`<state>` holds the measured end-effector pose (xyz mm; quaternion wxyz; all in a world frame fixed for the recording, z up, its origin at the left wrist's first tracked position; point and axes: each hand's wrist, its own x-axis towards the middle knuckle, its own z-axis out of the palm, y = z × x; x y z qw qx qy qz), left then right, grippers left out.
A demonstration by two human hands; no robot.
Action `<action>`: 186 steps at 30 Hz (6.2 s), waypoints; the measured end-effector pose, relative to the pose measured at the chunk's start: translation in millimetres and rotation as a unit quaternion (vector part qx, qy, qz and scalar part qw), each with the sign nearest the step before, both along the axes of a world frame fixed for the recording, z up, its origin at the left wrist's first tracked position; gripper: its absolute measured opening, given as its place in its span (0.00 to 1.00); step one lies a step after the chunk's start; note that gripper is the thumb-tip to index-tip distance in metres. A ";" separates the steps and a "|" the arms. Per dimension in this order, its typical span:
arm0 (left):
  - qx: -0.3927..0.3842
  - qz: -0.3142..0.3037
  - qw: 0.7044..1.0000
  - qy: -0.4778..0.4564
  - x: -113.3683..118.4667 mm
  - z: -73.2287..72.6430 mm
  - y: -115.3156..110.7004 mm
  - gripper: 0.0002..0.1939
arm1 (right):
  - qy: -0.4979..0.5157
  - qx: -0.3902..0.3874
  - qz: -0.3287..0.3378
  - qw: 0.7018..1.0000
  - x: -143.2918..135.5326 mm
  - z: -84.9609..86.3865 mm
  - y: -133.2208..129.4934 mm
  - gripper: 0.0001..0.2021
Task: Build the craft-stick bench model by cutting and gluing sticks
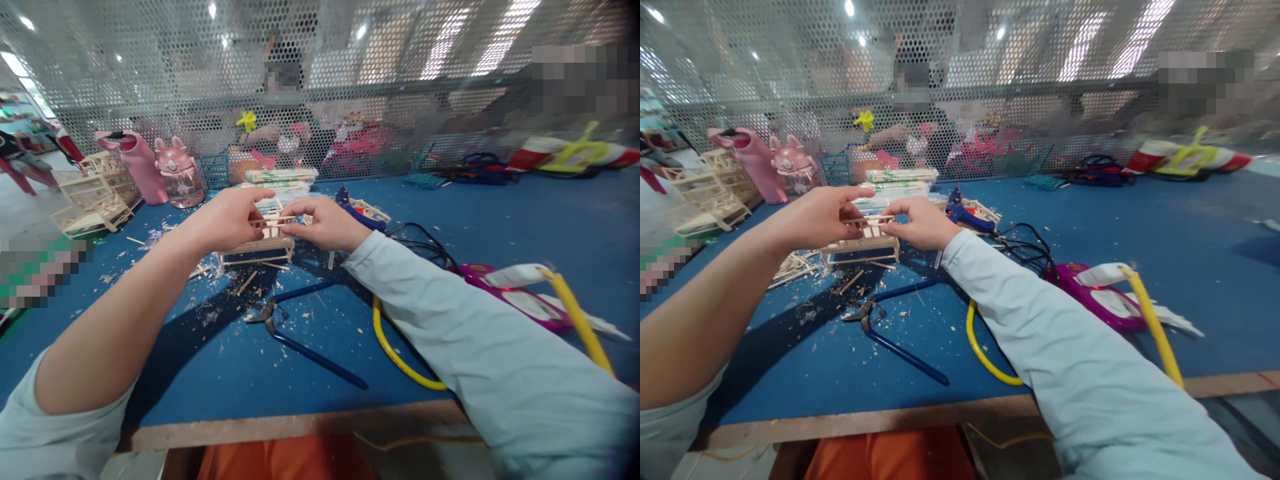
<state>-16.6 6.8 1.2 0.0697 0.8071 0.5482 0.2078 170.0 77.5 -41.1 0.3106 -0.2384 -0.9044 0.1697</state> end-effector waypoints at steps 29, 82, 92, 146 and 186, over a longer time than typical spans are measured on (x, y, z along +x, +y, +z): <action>0.028 -0.003 0.999 -0.030 3.6 -5.7 2.8 0.32 | -0.048 0.322 -0.069 0.943 6.3 2.5 -14.7 0.09; -0.349 -0.009 0.781 -0.518 50.5 -66.9 -86.2 0.06 | -0.010 -0.321 -0.225 0.920 110.8 -15.3 -138.7 0.29; -0.286 0.000 0.770 -0.570 46.3 -66.9 -83.9 0.05 | -0.084 -0.050 -0.124 0.987 60.3 -23.6 -123.1 0.22; -0.171 0.043 0.788 -0.590 47.3 -72.7 -87.3 0.03 | -0.102 0.057 -0.106 0.987 39.5 -27.4 -125.3 0.19; -0.107 -0.031 0.922 -0.370 30.1 -82.7 -75.8 0.08 | -0.431 -0.069 -0.321 0.840 91.2 -1.9 -128.7 0.15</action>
